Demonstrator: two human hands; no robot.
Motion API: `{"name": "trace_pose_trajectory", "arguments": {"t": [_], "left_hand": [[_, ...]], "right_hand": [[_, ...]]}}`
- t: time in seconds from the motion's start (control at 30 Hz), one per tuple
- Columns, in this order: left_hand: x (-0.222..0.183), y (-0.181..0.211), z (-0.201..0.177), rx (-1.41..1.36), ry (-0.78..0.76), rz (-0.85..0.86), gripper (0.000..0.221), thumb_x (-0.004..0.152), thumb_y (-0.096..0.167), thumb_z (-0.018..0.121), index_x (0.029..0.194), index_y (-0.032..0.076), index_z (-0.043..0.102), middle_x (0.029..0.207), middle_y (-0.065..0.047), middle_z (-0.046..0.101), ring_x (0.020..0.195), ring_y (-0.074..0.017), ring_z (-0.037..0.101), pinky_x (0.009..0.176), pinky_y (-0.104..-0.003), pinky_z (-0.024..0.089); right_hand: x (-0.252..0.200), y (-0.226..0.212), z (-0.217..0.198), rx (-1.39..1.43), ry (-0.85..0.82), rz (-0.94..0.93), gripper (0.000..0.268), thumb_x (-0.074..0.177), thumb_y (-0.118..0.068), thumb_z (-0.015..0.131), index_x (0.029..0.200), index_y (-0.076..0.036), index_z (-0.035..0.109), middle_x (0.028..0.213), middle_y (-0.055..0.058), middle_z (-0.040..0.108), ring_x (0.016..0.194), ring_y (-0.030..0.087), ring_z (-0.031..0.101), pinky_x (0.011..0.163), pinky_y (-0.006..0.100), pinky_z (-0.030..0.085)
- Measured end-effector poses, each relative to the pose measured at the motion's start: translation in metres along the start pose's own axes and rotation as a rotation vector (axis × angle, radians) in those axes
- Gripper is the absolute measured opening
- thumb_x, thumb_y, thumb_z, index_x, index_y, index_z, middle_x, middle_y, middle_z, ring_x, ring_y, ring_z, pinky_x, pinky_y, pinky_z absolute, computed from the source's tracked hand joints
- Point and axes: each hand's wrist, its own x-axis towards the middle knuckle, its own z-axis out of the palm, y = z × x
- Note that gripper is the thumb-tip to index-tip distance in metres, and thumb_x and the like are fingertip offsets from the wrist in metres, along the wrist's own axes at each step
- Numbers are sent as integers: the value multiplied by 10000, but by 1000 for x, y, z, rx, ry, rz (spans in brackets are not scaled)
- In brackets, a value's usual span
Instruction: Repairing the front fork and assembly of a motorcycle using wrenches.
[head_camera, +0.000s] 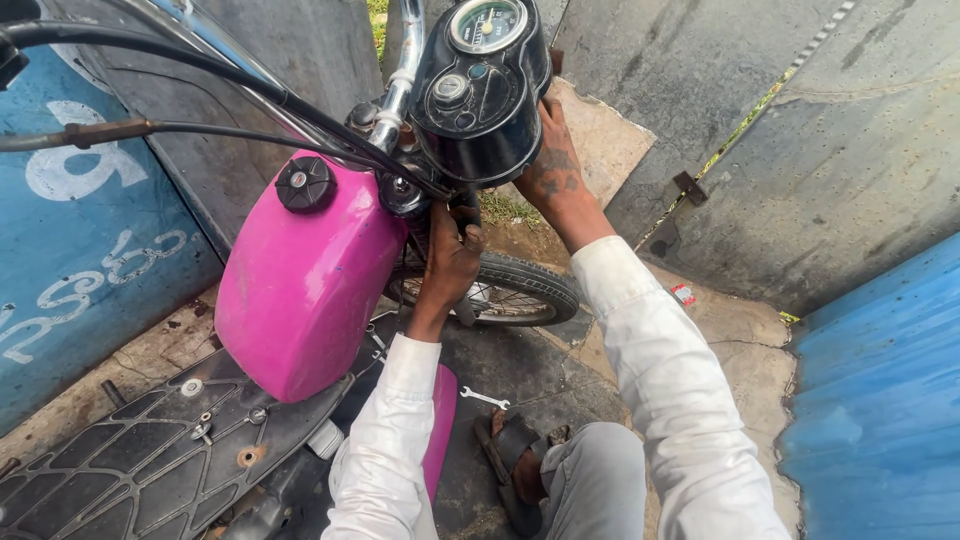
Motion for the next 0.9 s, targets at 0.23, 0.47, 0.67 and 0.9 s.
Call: {"name": "trace_pose_trajectory", "arguments": {"t": [0.23,0.47,0.67,0.9], "left_hand": [[0,0,2,-36,-13,-25,928,985,753,509,1516,5,363,1171,-62,471,1049,-160,463,970,-342,454],[2,12,0,-62,-23,-90,991,945,760,531,1566,20,308,1121,-45,461,980,-151,476,906,-329,482],[3,6,0,-46,-18,-8,954,998,740,505,1586,16,303,1345,-84,470,1120,-167,502,1030,-351,470],[3,2,-2,-102,-22,-24,993,964,737,538,1586,13,264,1295,-97,472,1054,-179,502,961,-355,480]], "right_hand": [[0,-10,-9,-98,8,5,326,843,-112,759,1162,-57,717,1231,139,679,1209,362,574,1047,478,429],[-17,-17,-3,-201,-116,112,81,831,-24,716,896,-58,683,964,107,673,962,276,637,875,432,508],[1,-20,-12,-213,212,-97,232,784,-134,711,1000,-50,696,1043,95,666,1038,279,616,995,450,484],[-22,-27,-17,-157,-61,78,101,831,16,704,915,-37,688,998,124,662,980,297,608,895,433,487]]}}
